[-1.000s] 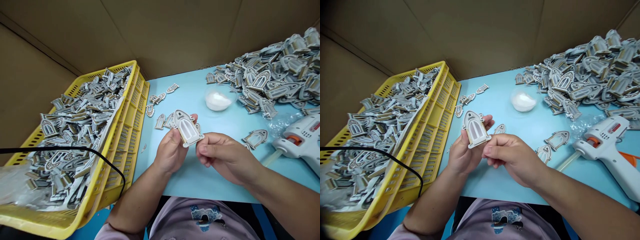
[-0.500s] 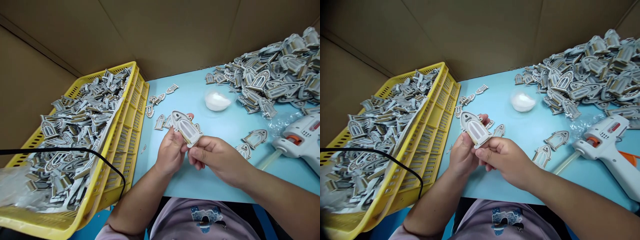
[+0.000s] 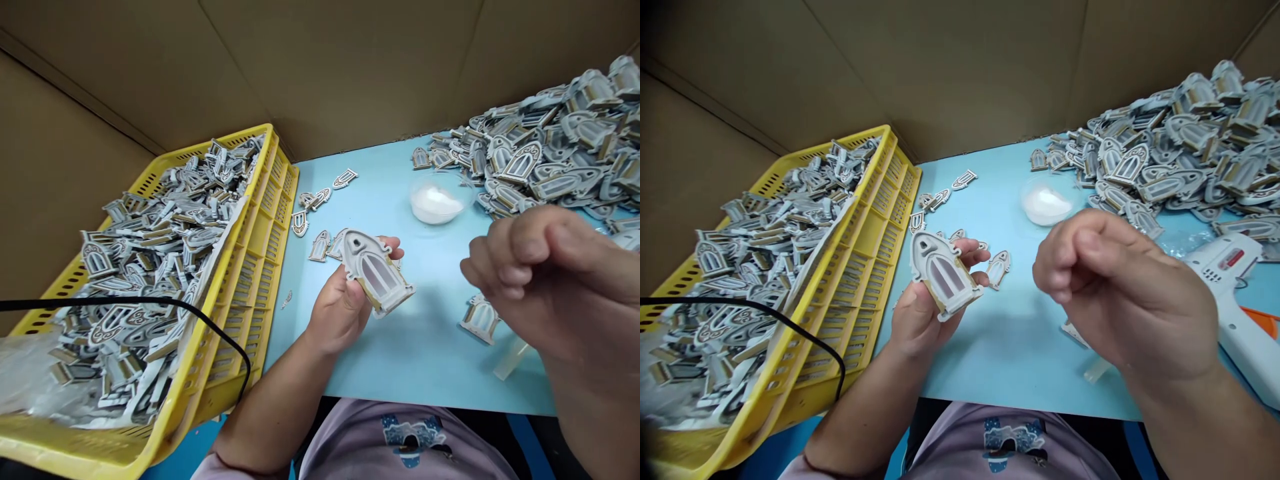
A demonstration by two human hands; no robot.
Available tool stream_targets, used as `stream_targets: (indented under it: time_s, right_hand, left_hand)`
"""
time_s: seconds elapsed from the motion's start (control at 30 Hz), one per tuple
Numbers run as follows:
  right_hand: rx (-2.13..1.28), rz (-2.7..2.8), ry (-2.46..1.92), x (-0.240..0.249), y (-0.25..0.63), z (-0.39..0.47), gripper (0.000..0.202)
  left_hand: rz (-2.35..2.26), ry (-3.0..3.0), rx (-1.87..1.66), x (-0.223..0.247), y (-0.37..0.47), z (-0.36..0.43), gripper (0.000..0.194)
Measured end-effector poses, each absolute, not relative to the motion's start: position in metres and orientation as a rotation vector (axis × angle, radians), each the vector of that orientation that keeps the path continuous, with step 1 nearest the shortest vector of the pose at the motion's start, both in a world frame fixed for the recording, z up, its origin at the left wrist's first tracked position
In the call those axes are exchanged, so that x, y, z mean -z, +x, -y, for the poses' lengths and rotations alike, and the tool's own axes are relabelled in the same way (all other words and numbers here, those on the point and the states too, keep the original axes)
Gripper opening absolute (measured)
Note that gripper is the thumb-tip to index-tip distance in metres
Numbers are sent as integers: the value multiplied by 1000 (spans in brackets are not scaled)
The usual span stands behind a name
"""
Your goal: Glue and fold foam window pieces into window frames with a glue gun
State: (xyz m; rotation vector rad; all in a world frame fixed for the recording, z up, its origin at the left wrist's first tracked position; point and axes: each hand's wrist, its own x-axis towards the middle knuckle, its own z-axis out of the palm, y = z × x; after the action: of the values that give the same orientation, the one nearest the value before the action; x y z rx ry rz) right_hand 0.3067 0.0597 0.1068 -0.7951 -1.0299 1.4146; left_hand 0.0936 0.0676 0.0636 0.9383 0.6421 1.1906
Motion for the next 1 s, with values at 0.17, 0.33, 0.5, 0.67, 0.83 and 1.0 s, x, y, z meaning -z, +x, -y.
stream_targets:
  time_s: [0.17,0.33,0.5,0.67,0.83,1.0]
  right_hand:
    - [-1277,975,-879,-108,307,-61,27]
    - [-1561,1014,-678,-112,308,-55,31]
    - [-1545,1194,-897,-104,292,-55,16]
    - [-1625,1592,-1115,-91,274,-56,20]
    - [-1880,1339,-816,-90,281,-59,28]
    - [-1706,1005,-652,-106,310,-64,23]
  left_hand:
    - [-637,983,-1180,-64,94,-66,49]
    - [-613,990,-1184,-61,93,-66,46]
    - [-657,1002,-1166,-60,92,-68,52]
    - [-679,1070,-1198,-59,91,-68,52]
    - [-637,905,-1147,-61,93,-74,46]
    - [-1023,985,-1135,-51,86,-100,42]
